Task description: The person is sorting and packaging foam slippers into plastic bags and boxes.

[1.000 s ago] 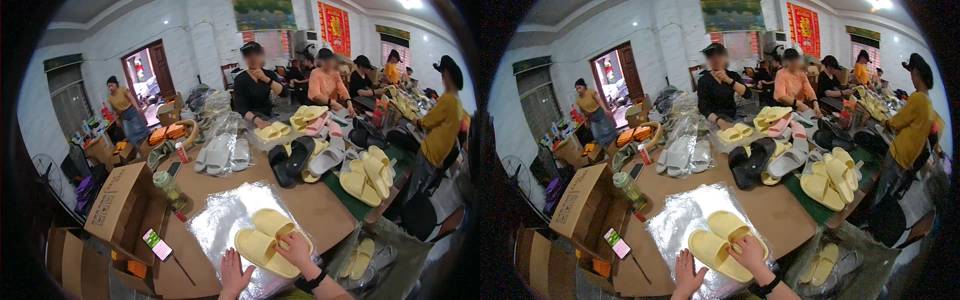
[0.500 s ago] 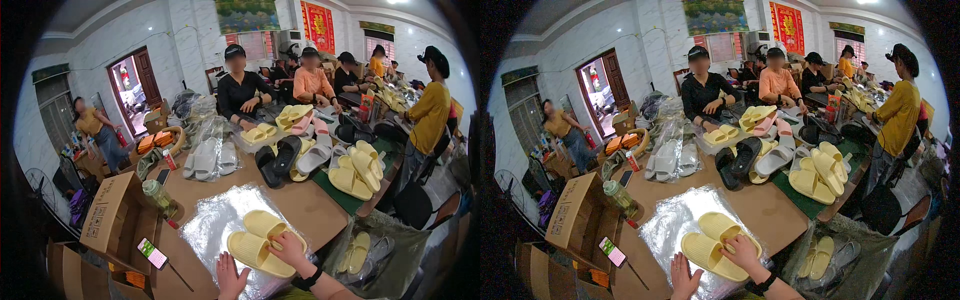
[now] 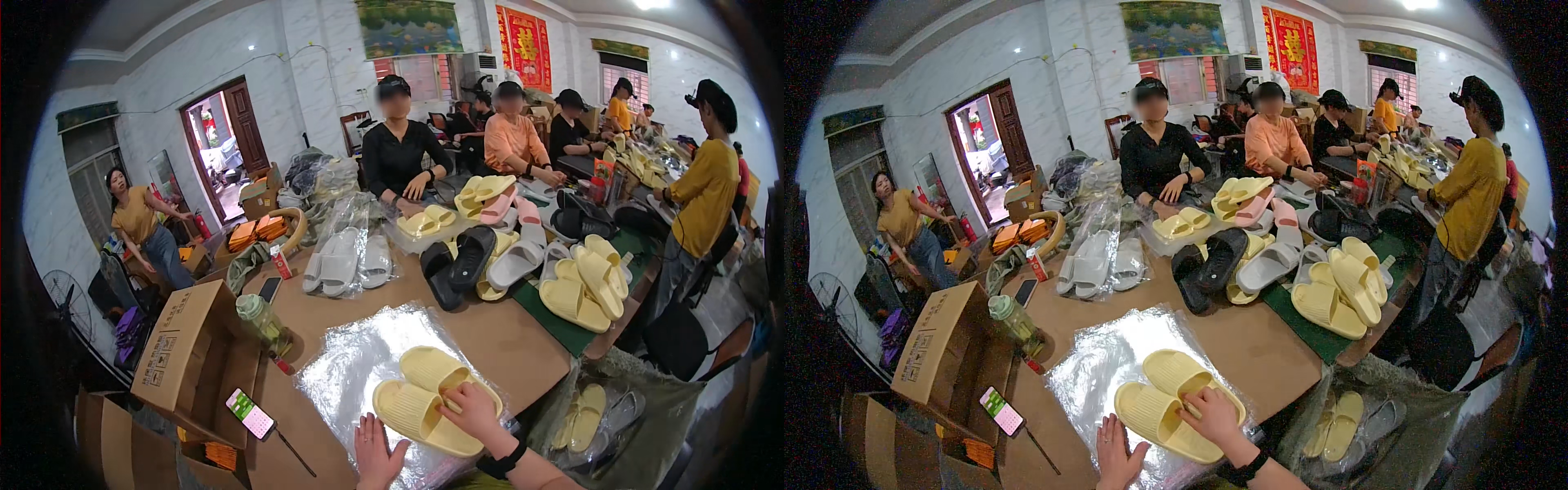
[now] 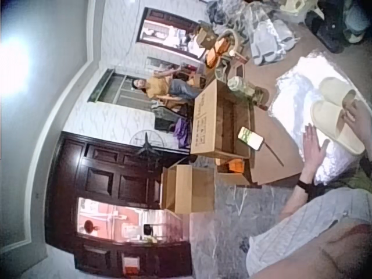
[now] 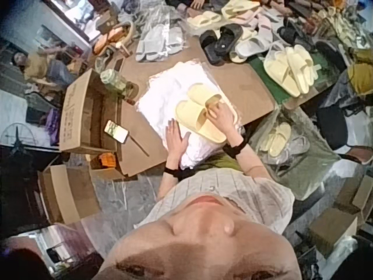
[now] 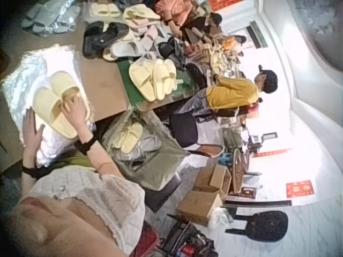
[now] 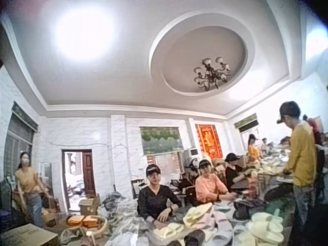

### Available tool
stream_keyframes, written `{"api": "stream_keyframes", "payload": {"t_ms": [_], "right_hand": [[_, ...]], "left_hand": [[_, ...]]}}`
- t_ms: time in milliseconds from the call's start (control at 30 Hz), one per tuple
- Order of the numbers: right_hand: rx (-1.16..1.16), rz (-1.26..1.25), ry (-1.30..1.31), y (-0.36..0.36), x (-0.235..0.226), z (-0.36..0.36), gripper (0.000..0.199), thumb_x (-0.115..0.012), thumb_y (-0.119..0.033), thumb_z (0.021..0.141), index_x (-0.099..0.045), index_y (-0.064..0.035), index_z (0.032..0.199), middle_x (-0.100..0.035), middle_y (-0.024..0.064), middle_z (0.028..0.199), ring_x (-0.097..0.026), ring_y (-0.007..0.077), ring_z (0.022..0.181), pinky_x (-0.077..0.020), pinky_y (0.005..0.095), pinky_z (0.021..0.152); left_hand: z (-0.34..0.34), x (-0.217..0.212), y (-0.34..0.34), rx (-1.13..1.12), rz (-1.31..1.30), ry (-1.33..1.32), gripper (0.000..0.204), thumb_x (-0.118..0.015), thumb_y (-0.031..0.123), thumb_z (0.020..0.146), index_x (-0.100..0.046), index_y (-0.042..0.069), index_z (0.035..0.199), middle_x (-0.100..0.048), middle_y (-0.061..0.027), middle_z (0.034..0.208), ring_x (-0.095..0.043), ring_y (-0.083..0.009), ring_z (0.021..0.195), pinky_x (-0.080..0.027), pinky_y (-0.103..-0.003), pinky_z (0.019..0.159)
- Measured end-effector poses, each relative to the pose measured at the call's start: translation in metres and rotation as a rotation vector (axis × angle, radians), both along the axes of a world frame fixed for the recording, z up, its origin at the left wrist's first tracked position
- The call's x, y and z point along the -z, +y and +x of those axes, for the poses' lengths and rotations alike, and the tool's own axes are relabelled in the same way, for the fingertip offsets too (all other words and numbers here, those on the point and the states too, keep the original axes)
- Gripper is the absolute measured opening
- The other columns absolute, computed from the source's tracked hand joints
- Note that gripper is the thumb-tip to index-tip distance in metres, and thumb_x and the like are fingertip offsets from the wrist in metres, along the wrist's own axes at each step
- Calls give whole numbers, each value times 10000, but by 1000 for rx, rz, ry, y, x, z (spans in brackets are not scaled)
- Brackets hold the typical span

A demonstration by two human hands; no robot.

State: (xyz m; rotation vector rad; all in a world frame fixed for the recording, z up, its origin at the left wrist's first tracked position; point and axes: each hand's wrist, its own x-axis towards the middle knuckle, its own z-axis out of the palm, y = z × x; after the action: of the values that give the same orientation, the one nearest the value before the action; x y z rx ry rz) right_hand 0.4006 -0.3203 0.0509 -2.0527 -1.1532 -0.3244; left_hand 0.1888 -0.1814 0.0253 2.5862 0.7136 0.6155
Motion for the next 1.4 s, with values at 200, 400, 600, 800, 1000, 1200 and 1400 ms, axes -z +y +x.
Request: {"api": "stream_keyframes", "payload": {"t_ms": [200, 400, 600, 800, 1000, 1200, 1400], "right_hand": [[-63, -17, 28, 0, 4, 2, 268, -764, -326, 828, -728, -153, 1029, -565, 40, 831, -566, 233, 784, -489, 365, 689], [-68, -18, 51, 0, 3, 1, 251, -763, -315, 828, -732, -141, 1005, -570, 40, 832, -573, 242, 791, -489, 376, 701], [14, 52, 81, -7, 3, 3, 238, -783, -275, 803, -729, -112, 967, -609, 46, 876, -590, 259, 819, -496, 387, 703], [72, 202, 163, -14, -7, 3, 219, -780, -160, 773, -698, -60, 949, -606, 79, 873, -595, 286, 829, -491, 407, 693], [25, 38, 175, -17, -6, -13, 291, -786, -160, 751, -664, -34, 982, -594, 139, 922, -592, 340, 870, -490, 440, 732], [-78, -42, 145, -14, 5, -8, 282, -770, -193, 718, -606, 1, 841, -544, 158, 829, -545, 344, 770, -428, 451, 671], [-123, -93, -11, -21, -40, -18, 286, -646, -262, 915, -600, 21, 921, -604, 229, 928, -573, 401, 825, -471, 460, 750]], "left_hand": [[3, -13, 1, -2, -61, -18, 864, -658, 495, 878, -394, -128, 1415, -374, -341, 1499, -290, -479, 1442, -176, -579, 1185], [1, -19, -1, -13, -71, -24, 847, -654, 499, 885, -403, -108, 1420, -378, -338, 1499, -292, -480, 1440, -175, -573, 1187], [3, -7, 2, 7, -72, -31, 839, -636, 525, 887, -426, -90, 1418, -366, -317, 1521, -280, -442, 1462, -163, -549, 1203], [0, -8, 2, -12, -60, -51, 818, -644, 512, 885, -443, -84, 1409, -390, -320, 1502, -300, -453, 1448, -180, -551, 1196], [2, -6, 10, -2, -41, 32, 821, -607, 524, 919, -401, -79, 1436, -367, -322, 1517, -291, -464, 1449, -184, -535, 1204], [-3, -8, 2, -22, -11, 36, 804, -508, 557, 974, -362, -52, 1479, -332, -282, 1554, -272, -408, 1475, -178, -494, 1225], [-3, 2, 0, -1, 8, 24, 782, -476, 541, 1003, -325, -38, 1506, -284, -269, 1583, -228, -388, 1497, -171, -481, 1226]]}}
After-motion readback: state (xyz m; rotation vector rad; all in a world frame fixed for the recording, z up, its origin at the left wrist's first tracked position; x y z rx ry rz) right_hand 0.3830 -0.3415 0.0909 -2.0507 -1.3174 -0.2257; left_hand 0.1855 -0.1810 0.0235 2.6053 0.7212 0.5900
